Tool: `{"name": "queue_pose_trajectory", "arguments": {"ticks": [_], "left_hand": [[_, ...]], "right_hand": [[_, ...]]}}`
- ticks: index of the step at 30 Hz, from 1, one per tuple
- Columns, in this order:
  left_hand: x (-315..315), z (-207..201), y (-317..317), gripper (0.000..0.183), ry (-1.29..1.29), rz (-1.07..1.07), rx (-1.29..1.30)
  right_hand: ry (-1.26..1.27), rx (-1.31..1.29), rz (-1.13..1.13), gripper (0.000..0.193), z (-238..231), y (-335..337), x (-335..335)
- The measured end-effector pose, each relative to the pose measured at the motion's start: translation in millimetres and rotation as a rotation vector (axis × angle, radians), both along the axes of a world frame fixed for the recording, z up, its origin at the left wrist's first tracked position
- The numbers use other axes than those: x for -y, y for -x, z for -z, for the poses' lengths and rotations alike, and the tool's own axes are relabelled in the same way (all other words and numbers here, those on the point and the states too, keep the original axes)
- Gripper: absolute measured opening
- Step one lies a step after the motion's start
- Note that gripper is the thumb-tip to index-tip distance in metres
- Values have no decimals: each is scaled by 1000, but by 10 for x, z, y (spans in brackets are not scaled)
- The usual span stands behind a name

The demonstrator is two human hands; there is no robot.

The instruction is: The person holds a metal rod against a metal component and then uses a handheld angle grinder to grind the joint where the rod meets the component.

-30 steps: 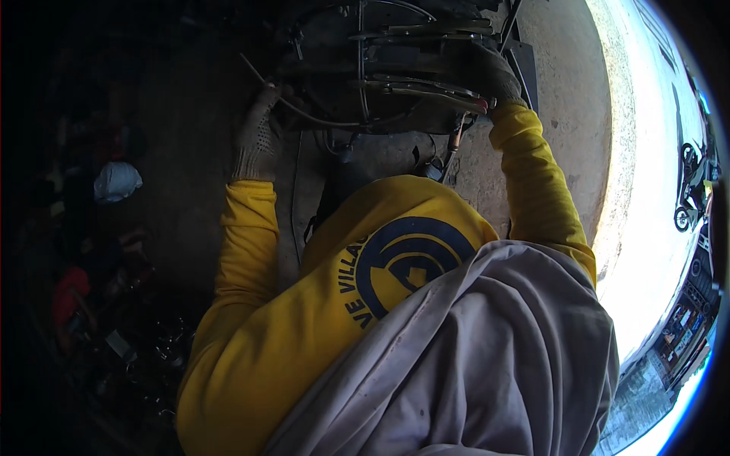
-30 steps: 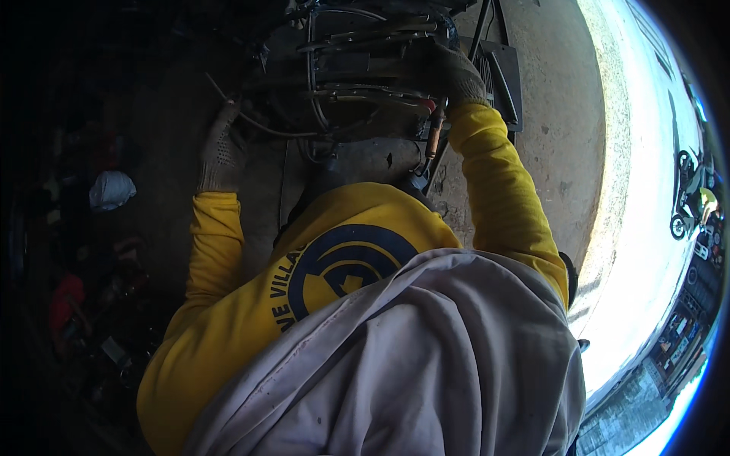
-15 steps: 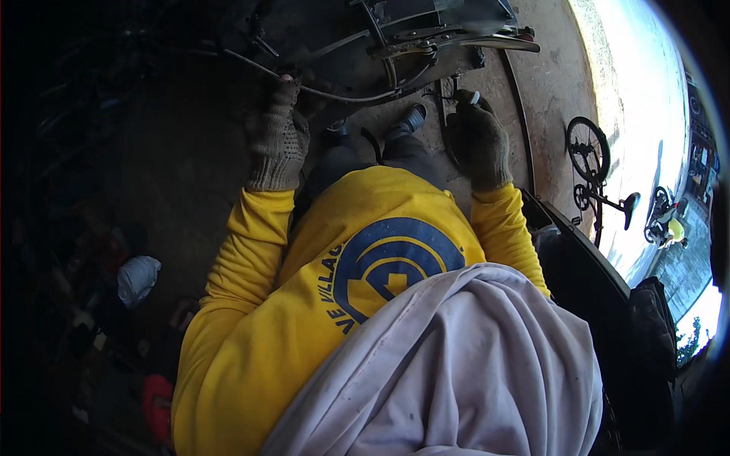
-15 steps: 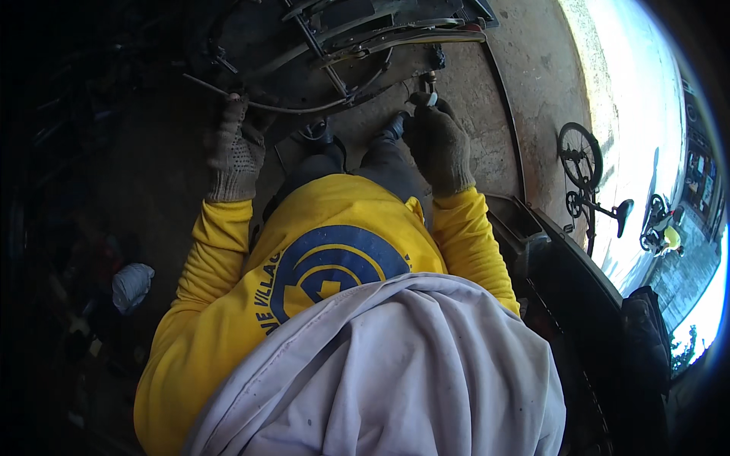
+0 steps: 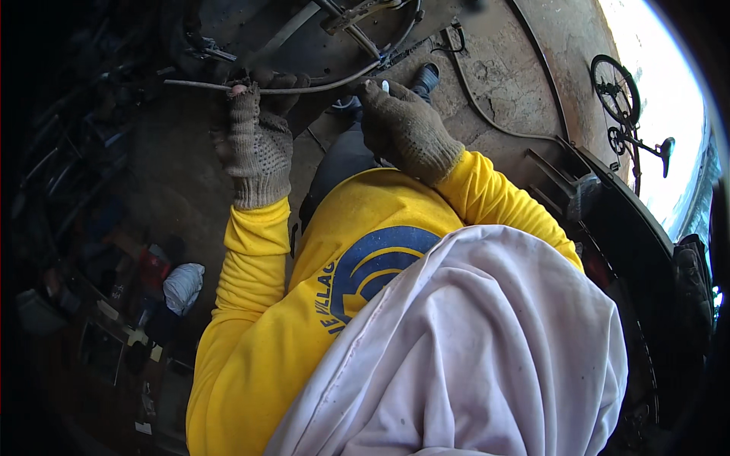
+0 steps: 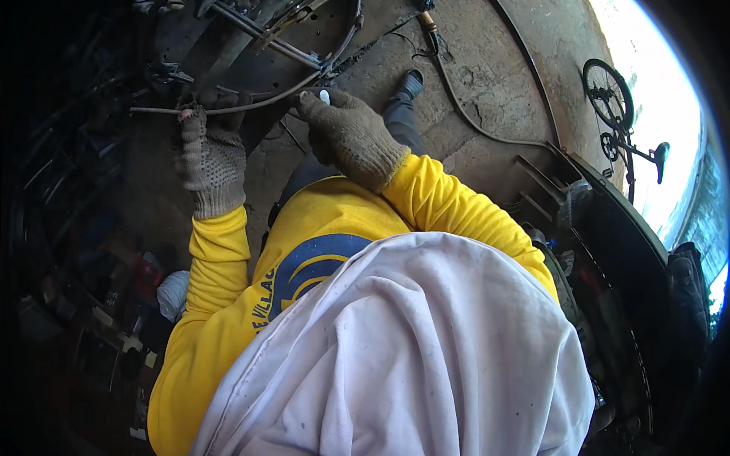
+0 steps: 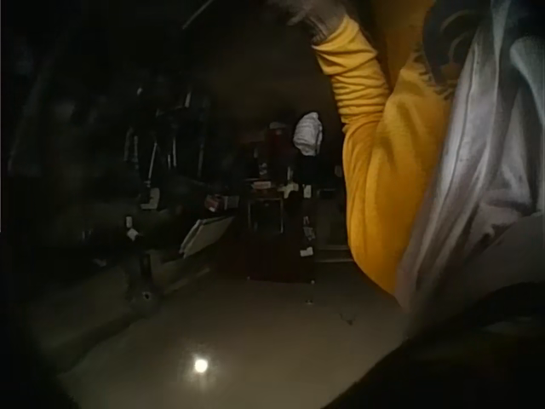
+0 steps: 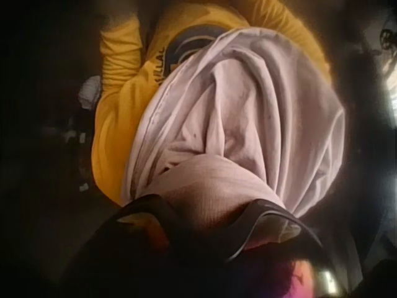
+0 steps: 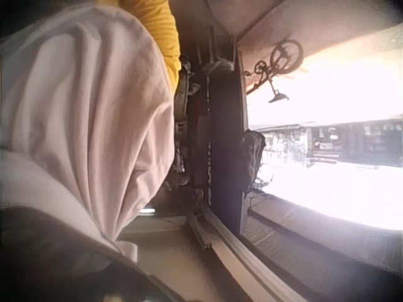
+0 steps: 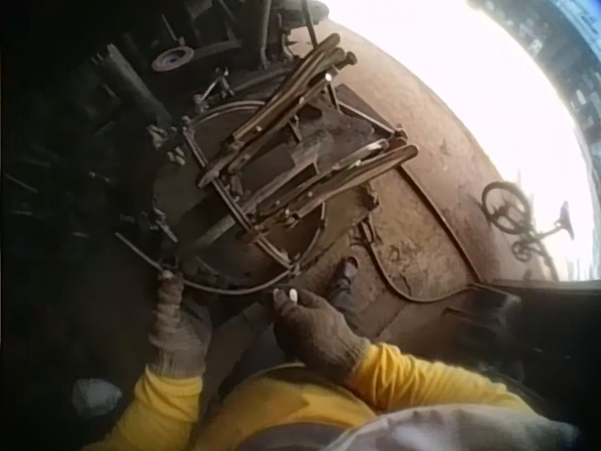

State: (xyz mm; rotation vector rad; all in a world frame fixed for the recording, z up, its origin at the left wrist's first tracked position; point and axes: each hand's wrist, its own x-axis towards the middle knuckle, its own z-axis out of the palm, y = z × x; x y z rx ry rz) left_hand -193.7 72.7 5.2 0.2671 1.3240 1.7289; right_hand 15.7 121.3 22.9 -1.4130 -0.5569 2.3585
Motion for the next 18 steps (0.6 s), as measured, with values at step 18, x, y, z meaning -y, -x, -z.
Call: {"name": "queue_pose_trajectory", "arguments": {"ticks": [18], "left_hand": [[13, 91, 182, 22, -140, 449, -1133]], "right_hand": [[248, -221, 435, 22, 39, 279, 66]]}}
